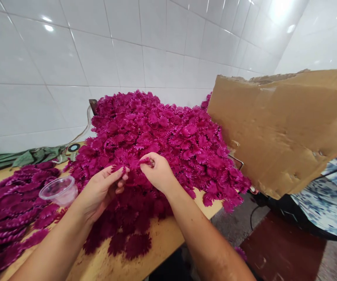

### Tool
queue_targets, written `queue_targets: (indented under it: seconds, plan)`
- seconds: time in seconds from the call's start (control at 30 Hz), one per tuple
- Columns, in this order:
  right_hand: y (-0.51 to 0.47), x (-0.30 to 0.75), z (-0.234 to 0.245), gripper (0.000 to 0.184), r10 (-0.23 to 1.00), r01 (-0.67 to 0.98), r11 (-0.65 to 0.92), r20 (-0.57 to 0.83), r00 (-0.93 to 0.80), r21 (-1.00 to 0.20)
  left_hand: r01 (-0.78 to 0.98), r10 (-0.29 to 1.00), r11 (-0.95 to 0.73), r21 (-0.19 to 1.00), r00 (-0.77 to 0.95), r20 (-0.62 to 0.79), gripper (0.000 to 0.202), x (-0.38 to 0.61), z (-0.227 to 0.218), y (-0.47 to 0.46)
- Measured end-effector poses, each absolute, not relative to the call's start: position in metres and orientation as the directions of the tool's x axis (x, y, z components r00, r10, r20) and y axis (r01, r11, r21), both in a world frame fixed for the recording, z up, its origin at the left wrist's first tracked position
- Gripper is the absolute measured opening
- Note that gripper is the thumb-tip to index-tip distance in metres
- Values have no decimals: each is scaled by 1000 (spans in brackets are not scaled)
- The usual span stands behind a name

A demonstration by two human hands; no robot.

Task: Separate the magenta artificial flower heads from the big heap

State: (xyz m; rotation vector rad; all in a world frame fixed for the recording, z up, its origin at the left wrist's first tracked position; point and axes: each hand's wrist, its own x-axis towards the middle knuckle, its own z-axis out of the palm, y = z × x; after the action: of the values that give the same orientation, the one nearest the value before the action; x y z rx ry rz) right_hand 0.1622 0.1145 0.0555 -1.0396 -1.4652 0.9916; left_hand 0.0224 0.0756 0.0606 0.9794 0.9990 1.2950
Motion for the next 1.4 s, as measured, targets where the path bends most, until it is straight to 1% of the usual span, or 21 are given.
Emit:
queue_targets:
  seconds: [0.1, 0.17, 0.23, 0.3, 0.37, 0.4, 0.43, 0.53, 0.63, 0.7, 0.77, 0.83, 0.9, 1.0, 1.07, 1.1, 1.17, 1.23, 1.33, 1.4]
  plan:
    - [110, 159, 59, 29, 960, 139, 273, 279, 25, -952, -111, 997, -78, 991, -31, 75, 30, 21, 55, 80]
    - [106, 155, 63, 35, 957, 135, 278, 286, 44, -951, -29, 991, -115, 993, -66, 113, 37, 20, 52, 84]
    - [103, 150, 66, 33, 957, 101, 290, 287, -40, -952, -32, 991, -103, 994, -88, 100, 43, 20, 51, 87]
    - [102, 145, 67, 23, 941, 31, 276, 264, -210, -961, -50, 994, -76, 996, -82, 72, 47, 20, 50, 88]
    - [103, 140, 65, 13, 904, -55, 232, 236, -357, -971, -13, 997, -63, 998, -55, 62, 49, 20, 50, 88]
    - [104, 138, 63, 10, 896, -93, 212, 232, -378, -973, 28, 997, -65, 998, -27, 65, 50, 20, 50, 87]
    - [105, 137, 61, 9, 905, -129, 200, 233, -356, -971, 69, 997, -73, 995, 5, 73, 52, 20, 49, 86]
    - [109, 136, 60, 11, 955, -204, 196, 234, -182, -959, 119, 990, -123, 985, 82, 113, 55, 21, 50, 84]
    - [117, 144, 69, 10, 978, -274, 173, 198, -67, -946, 127, 978, -198, 972, 87, 188, 50, 22, 53, 81]
    - [124, 157, 77, 11, 987, -350, 156, 136, 83, -924, 183, 968, -248, 951, 81, 237, 48, 20, 55, 79]
    - [131, 176, 83, 14, 962, -412, 180, 73, 262, -893, 263, 959, -283, 923, 72, 273, 46, 13, 54, 79]
    - [134, 193, 84, 15, 932, -378, 232, 94, 349, -896, 360, 950, -306, 881, 60, 305, 36, 3, 50, 81]
    - [133, 202, 79, 19, 927, -304, 268, 159, 341, -914, 473, 933, -322, 820, 12, 360, 25, -6, 44, 87]
    - [126, 200, 70, 26, 950, -230, 259, 205, 234, -938, 629, 853, -347, 695, -96, 513, 32, -12, 38, 96]
    - [121, 193, 65, 26, 966, -185, 230, 200, 165, -955, 671, 787, -395, 628, -106, 608, 34, -9, 38, 97]
    - [119, 188, 63, 26, 970, -152, 221, 201, 137, -963, 665, 772, -426, 613, -87, 630, 35, -6, 40, 96]
    - [114, 179, 61, 25, 973, -74, 221, 215, 82, -973, 608, 784, -478, 634, -30, 620, 32, 3, 44, 91]
    - [110, 170, 60, 24, 970, 0, 243, 243, 24, -970, 515, 825, -497, 699, 29, 565, 29, 13, 48, 86]
    - [103, 160, 59, 27, 960, 83, 278, 274, -51, -957, 371, 871, -482, 794, 107, 479, 31, 28, 52, 81]
    - [101, 156, 60, 32, 961, 125, 274, 265, -83, -954, 280, 894, -448, 849, 135, 427, 28, 35, 53, 81]
